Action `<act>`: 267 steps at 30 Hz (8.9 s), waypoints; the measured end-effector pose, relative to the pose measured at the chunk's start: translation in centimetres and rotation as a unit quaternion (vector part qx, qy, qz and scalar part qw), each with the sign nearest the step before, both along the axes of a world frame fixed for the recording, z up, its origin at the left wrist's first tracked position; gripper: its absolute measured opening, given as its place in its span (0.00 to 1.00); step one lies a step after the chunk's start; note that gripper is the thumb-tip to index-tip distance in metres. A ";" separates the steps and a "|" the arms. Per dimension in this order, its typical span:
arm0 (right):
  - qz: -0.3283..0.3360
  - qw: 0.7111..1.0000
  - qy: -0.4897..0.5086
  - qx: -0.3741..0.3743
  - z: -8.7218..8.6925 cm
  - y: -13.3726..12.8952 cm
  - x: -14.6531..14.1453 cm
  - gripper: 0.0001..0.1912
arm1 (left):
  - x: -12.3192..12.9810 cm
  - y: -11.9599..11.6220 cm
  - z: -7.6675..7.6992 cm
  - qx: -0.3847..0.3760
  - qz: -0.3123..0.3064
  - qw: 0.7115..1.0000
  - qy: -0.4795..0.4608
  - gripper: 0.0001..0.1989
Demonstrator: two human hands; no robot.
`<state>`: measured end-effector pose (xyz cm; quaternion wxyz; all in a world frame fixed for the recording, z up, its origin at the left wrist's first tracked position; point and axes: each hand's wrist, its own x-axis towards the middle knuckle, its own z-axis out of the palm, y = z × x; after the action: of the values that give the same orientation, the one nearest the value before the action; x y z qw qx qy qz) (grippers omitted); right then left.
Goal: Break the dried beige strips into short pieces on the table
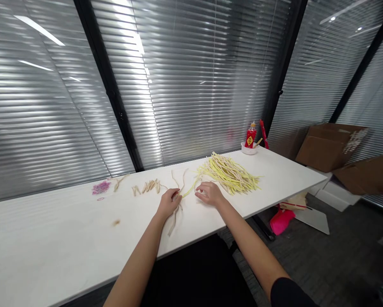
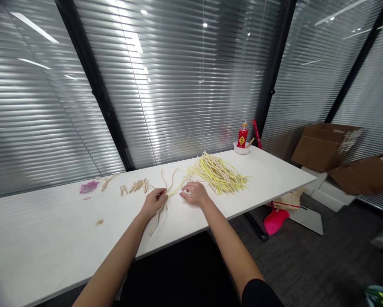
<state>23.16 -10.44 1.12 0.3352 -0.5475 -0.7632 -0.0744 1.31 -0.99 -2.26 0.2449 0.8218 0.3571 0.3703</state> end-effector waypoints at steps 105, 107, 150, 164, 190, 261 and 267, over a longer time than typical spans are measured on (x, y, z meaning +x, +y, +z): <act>-0.068 0.919 0.119 0.369 3.7 6.9 -3.9 0.10 | 0.3 -1.1 -0.2 -0.036 0.019 0.996 -0.074 0.20; -0.002 0.931 0.004 0.365 4.9 6.5 -5.1 0.09 | 0.2 -1.3 0.0 -0.043 0.003 0.995 -0.092 0.19; -0.277 0.923 0.000 -0.266 -0.9 10.0 -12.2 0.21 | -4.0 2.4 0.3 -0.362 0.136 0.698 -0.603 0.16; 0.090 0.941 0.321 -0.052 -1.1 8.8 -13.6 0.14 | -4.4 1.2 2.0 -0.351 0.013 0.758 -0.549 0.23; 0.097 0.924 0.370 -0.009 -0.9 8.5 -12.0 0.11 | -3.8 -0.7 2.9 -0.422 -0.088 0.824 -0.368 0.19; 0.185 0.669 0.666 -0.273 -0.6 8.1 -12.9 0.16 | -4.0 1.1 2.6 -0.367 -0.050 0.723 -0.583 0.16; 0.182 0.686 0.638 -0.297 -0.4 8.0 -12.9 0.16 | -4.0 1.7 2.4 -0.381 -0.031 0.706 -0.597 0.16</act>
<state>10.23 -2.44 0.71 0.5684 -0.3836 -0.4317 0.5861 -2.69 0.71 0.13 0.7103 0.2768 0.2218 0.6080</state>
